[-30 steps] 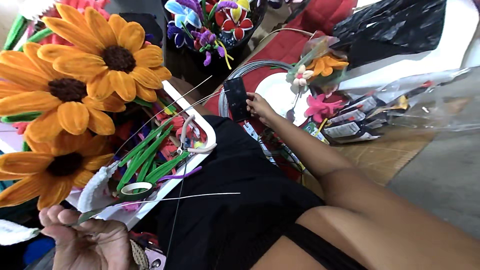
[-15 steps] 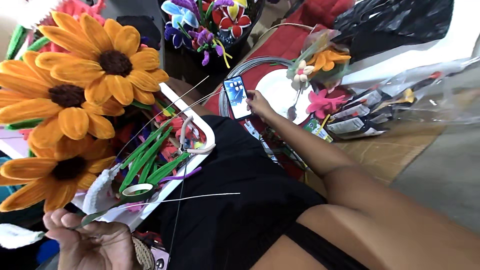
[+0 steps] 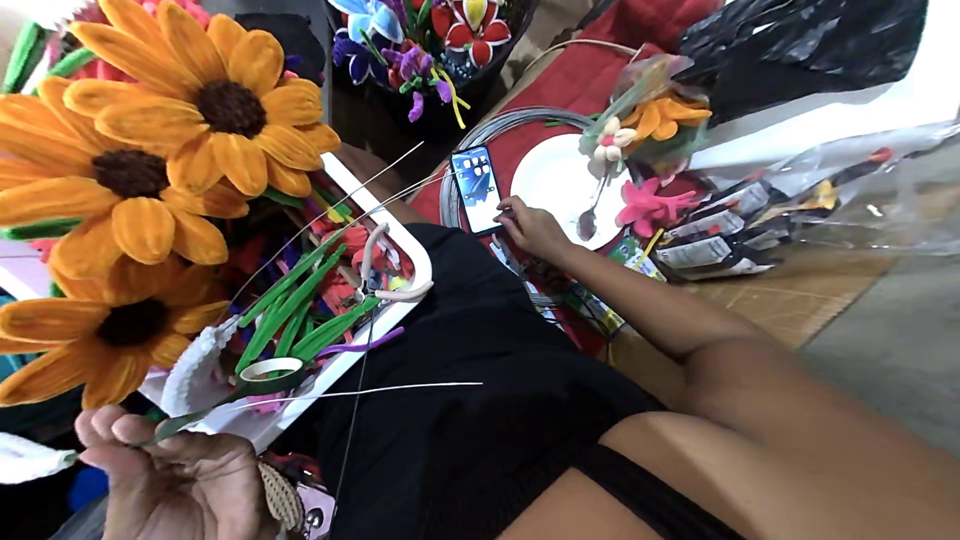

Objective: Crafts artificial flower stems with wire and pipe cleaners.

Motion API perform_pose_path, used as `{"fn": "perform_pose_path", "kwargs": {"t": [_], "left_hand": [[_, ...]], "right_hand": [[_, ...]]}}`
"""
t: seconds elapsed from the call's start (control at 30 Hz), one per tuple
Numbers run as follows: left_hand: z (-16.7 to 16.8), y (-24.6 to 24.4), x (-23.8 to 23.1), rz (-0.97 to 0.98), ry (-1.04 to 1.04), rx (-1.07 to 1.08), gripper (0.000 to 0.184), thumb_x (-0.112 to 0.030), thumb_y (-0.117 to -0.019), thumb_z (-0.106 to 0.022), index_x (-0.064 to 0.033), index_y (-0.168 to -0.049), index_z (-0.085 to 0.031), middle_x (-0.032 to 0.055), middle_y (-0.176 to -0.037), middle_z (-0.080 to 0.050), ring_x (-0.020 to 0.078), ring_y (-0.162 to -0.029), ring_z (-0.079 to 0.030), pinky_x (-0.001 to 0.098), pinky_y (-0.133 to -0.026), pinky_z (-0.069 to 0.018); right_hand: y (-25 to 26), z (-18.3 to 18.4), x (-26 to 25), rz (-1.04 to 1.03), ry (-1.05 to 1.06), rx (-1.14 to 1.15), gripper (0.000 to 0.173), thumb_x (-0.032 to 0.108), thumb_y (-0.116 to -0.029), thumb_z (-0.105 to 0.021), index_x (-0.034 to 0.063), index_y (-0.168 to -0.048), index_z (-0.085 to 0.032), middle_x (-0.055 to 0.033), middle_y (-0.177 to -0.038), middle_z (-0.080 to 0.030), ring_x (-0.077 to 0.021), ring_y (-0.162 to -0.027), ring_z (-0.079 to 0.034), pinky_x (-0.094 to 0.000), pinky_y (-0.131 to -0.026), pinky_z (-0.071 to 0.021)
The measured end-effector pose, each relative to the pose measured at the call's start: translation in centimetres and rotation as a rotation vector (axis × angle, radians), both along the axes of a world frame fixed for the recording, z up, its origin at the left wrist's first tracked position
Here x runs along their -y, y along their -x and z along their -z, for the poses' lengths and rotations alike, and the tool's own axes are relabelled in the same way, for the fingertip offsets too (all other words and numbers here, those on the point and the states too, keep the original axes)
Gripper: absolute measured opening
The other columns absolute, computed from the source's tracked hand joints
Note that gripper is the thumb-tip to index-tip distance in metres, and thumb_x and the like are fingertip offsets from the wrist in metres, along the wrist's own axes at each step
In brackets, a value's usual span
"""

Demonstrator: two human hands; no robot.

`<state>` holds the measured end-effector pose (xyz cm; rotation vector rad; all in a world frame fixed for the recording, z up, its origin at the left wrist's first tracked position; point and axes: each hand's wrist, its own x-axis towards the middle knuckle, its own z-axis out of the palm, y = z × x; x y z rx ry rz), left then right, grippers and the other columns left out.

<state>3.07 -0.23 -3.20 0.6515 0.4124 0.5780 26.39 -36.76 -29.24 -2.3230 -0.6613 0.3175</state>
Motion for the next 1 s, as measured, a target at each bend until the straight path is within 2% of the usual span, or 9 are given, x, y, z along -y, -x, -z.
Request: {"fn": "perform_pose_path", "kwargs": {"t": [0.2,0.33,0.4,0.53,0.67,0.8,1.0], "left_hand": [[0.2,0.1,0.0,-0.01,-0.003,0.007,0.024,-0.008,-0.1069,-0.048,0.0014,-0.121,-0.065,0.0121,-0.114,-0.073,0.0162,-0.102,-0.074,0.0249,-0.079,-0.0632],[0.4,0.2,-0.4,0.018,0.003,0.026,0.024,-0.008,-0.1063,-0.05,0.0012,-0.123,-0.063,0.0122,-0.116,-0.071,0.0164,-0.101,-0.074,0.0246,-0.078,-0.0633],[0.4,0.2,-0.4,0.027,-0.006,0.019,0.024,-0.008,-0.1065,-0.05,-0.0002,-0.125,-0.063,0.011,-0.115,-0.071,0.0152,-0.1,-0.074,0.0237,-0.077,-0.0629],[0.2,0.1,-0.2,0.017,-0.02,0.01,0.024,-0.009,-0.107,-0.048,-0.0019,-0.125,-0.064,0.0094,-0.115,-0.072,0.0144,-0.102,-0.073,0.0233,-0.08,-0.0624],[0.2,0.1,-0.2,0.027,0.005,0.012,0.025,-0.01,-0.1075,-0.047,-0.0018,-0.125,-0.064,0.0091,-0.114,-0.073,0.0136,-0.1,-0.074,0.0226,-0.079,-0.0622],[0.2,0.1,-0.4,0.033,-0.001,0.005,0.026,-0.01,-0.1075,-0.048,-0.0017,-0.126,-0.064,0.0086,-0.114,-0.072,0.013,-0.099,-0.073,0.022,-0.079,-0.0619],[0.0,0.0,-0.4,0.022,-0.003,-0.01,0.028,-0.011,-0.1094,-0.043,-0.0019,-0.127,-0.062,0.0089,-0.115,-0.072,0.0133,-0.099,-0.073,0.0228,-0.078,-0.0623]], "right_hand": [[0.2,0.6,-0.4,-0.002,0.008,-0.021,0.034,0.016,-0.1074,-0.048,0.0007,-0.137,-0.052,-0.0133,-0.122,-0.073,-0.0338,-0.096,-0.075,-0.0559,-0.08,-0.0596],[-0.2,0.3,-1.2,0.047,-0.009,-0.042,0.038,0.017,-0.1076,-0.048,0.0023,-0.143,-0.05,-0.0131,-0.128,-0.069,-0.033,-0.105,-0.073,-0.0543,-0.087,-0.0587],[-0.4,0.4,-1.5,0.066,-0.019,-0.037,0.037,0.017,-0.1077,-0.047,0.0029,-0.142,-0.05,-0.0121,-0.126,-0.07,-0.0314,-0.102,-0.073,-0.0527,-0.086,-0.0595],[0.0,0.4,-1.4,0.063,-0.01,-0.001,0.036,0.013,-0.1067,-0.045,0.0023,-0.14,-0.053,-0.0119,-0.118,-0.074,-0.0332,-0.094,-0.075,-0.0565,-0.078,-0.0598],[0.7,0.6,-0.8,0.052,0.024,0.034,0.034,0.014,-0.1059,-0.046,0.0031,-0.137,-0.055,-0.0108,-0.115,-0.075,-0.0329,-0.087,-0.076,-0.0566,-0.072,-0.0596],[0.8,0.9,-0.6,0.01,0.043,0.044,0.032,0.012,-0.1043,-0.05,0.004,-0.135,-0.058,-0.0107,-0.116,-0.075,-0.0328,-0.089,-0.076,-0.0573,-0.073,-0.06],[-0.4,0.4,-0.6,0.106,-0.022,0.047,0.033,0.014,-0.1057,-0.047,0.0032,-0.135,-0.057,-0.0105,-0.116,-0.075,-0.0308,-0.092,-0.076,-0.0545,-0.076,-0.0598]]}}
